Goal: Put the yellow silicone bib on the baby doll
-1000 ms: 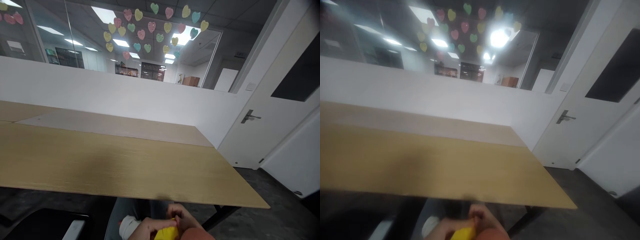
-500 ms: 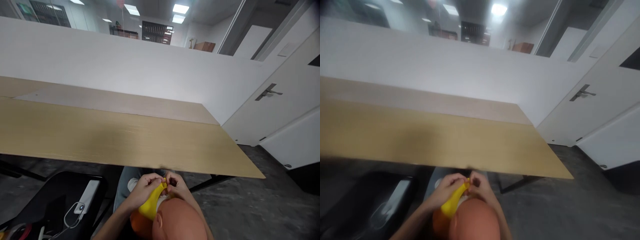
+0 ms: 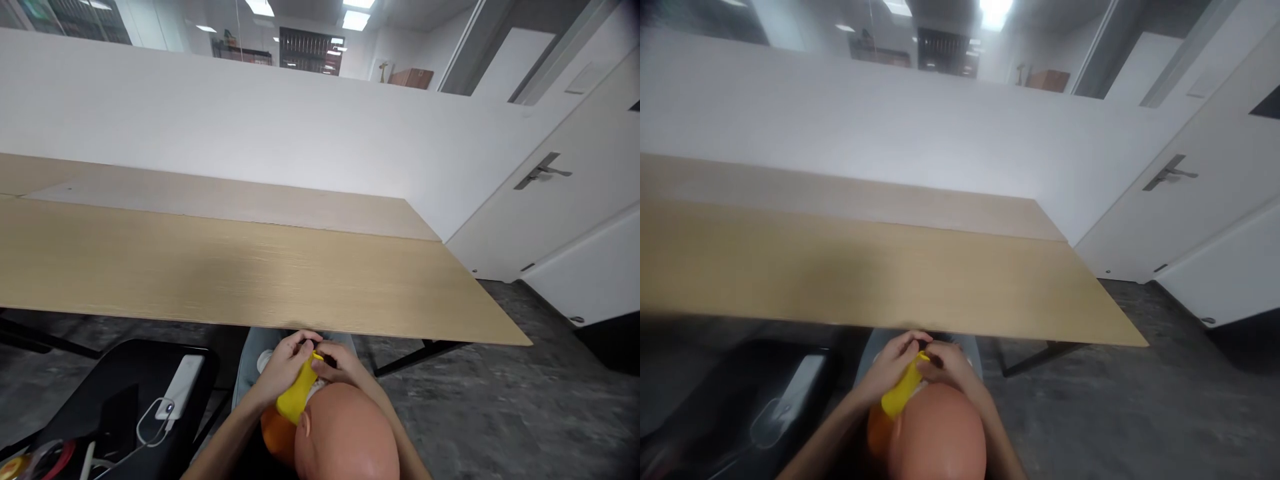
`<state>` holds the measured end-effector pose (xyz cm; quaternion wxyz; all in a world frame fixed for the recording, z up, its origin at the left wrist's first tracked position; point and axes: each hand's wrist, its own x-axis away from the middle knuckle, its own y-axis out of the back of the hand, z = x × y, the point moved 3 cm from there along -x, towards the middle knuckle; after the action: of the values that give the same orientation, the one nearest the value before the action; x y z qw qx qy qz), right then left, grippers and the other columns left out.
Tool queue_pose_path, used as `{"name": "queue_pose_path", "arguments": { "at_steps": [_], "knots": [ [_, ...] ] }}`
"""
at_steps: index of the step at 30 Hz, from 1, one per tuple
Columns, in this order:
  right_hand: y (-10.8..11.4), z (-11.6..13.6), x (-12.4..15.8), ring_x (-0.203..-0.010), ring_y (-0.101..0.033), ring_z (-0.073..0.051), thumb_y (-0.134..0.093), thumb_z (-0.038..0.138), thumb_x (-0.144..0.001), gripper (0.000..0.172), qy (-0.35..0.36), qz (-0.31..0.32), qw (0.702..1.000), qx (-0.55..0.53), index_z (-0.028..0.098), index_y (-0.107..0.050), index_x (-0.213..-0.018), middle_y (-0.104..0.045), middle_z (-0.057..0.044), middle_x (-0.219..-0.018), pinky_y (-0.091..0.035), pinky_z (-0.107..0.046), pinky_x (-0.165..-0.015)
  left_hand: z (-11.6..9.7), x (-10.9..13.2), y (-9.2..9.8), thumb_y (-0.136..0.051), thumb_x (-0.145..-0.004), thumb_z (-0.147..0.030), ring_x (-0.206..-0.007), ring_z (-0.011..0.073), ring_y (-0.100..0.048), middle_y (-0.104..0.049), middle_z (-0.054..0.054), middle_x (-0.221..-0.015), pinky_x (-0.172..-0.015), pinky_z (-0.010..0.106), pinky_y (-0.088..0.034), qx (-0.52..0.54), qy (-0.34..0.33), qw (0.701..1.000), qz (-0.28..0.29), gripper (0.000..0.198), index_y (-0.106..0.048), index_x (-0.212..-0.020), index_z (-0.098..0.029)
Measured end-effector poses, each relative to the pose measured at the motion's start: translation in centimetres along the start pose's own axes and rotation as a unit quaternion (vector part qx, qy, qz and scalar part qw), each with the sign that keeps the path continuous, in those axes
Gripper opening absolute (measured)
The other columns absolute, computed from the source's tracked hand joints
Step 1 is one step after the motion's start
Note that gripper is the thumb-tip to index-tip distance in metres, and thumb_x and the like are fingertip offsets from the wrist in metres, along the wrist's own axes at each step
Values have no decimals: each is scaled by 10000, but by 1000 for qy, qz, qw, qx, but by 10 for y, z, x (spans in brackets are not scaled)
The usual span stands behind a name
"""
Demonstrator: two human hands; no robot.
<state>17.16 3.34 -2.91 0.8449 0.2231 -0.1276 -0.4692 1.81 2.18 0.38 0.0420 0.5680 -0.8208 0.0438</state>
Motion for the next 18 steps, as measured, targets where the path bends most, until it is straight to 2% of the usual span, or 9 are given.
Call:
{"name": "queue_pose_path", "arguments": {
  "at_steps": [2,5,7,11,13,18],
  "knots": [
    [-2,-6,1,-608,-431,-135,-470,543,-882,459,21,-20,1000,-5,168,-499,-619,-491,-19,-657,-316,-267,-579,1,1,1,-591,-846,-393,-746,156,-589,-665,22,-807,-676,255,-434,-13,17,999,27,320,-647,-1069,-171],
    [-4,-11,3,-572,-414,-128,-391,584,-918,550,24,-36,999,-15,166,-453,-566,-461,-18,-610,-294,-255,-538,5,3,0,-715,-738,-311,-634,128,-533,-610,-21,-687,-609,237,-390,-15,49,996,67,444,-619,-1148,-170],
    [-3,-10,5,-586,-432,-131,-371,590,-924,564,24,-45,999,-18,161,-458,-569,-483,-25,-628,-293,-252,-536,7,4,0,-739,-708,-283,-657,132,-544,-628,-10,-731,-617,239,-393,7,52,995,80,495,-605,-1171,-172],
    [1,-9,8,-594,-433,-128,-401,590,-906,520,-4,-71,997,-39,164,-489,-621,-503,-19,-647,-297,-249,-551,11,1,0,-725,-738,-334,-724,152,-573,-649,15,-783,-653,248,-409,28,33,997,70,460,-608,-1150,-167],
    [1,-10,8,-573,-403,-117,-488,591,-857,474,-24,-65,996,-58,173,-482,-632,-475,3,-613,-280,-240,-537,12,-1,1,-709,-759,-378,-718,155,-576,-644,13,-756,-654,251,-408,14,32,998,59,450,-609,-1140,-160],
    [-1,-7,3,-541,-356,-98,-762,491,-628,445,-52,-42,996,-67,181,-448,-573,-446,42,-558,-254,-231,-524,9,-1,0,-680,-781,-433,-726,172,-600,-673,33,-791,-647,258,-422,-5,37,998,42,450,-612,-1129,-156]
  ]
}}
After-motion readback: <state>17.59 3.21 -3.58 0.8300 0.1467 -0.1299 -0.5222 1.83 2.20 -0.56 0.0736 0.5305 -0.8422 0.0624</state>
